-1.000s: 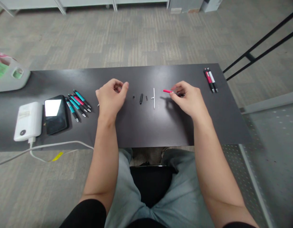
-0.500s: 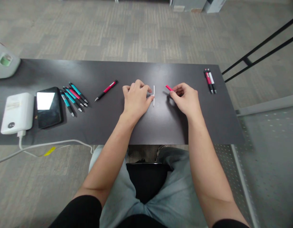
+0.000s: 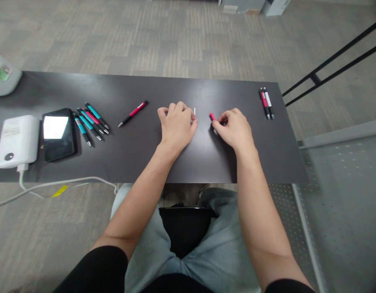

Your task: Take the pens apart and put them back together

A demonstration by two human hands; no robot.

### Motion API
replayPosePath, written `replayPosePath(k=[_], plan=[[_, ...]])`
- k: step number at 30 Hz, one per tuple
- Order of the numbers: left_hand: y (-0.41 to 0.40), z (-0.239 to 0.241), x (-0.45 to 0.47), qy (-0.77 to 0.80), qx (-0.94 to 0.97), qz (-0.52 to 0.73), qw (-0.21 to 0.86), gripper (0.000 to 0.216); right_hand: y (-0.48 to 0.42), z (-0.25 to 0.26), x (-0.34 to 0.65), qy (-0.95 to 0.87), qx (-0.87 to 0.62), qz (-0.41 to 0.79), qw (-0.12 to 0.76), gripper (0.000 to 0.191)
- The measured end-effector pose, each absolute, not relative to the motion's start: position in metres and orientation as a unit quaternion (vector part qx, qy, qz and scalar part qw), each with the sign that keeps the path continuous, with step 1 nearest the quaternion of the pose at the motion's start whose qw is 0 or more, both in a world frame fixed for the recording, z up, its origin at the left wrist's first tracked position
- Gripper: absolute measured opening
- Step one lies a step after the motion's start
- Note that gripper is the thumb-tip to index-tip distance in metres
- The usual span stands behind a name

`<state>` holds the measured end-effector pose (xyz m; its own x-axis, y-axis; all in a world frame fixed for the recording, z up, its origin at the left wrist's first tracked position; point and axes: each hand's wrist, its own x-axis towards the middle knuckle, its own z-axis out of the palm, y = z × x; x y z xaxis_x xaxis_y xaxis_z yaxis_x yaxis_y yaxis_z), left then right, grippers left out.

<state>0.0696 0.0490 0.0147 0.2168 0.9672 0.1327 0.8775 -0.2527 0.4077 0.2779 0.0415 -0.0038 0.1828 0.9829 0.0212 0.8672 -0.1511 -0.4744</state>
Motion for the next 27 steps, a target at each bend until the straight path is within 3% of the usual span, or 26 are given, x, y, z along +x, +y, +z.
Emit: replayPosePath(k=[6,15,27], plan=[[0.054,0.004,0.062,0.604,0.752,0.232,0.123,0.004,0.039,-0.001,0.281,-0.631,-0.735,0.162,0.187,0.021],[0.067,-0.005,0.038,0.604,0.748,0.234,0.144,0.005,0.039,-0.001,0.287,-0.635,-0.729,0.171,0.188,0.028],[0.068,-0.008,0.040,0.582,0.762,0.248,0.143,0.005,0.034,0.002,0.285,-0.649,-0.724,0.158,0.174,0.021]])
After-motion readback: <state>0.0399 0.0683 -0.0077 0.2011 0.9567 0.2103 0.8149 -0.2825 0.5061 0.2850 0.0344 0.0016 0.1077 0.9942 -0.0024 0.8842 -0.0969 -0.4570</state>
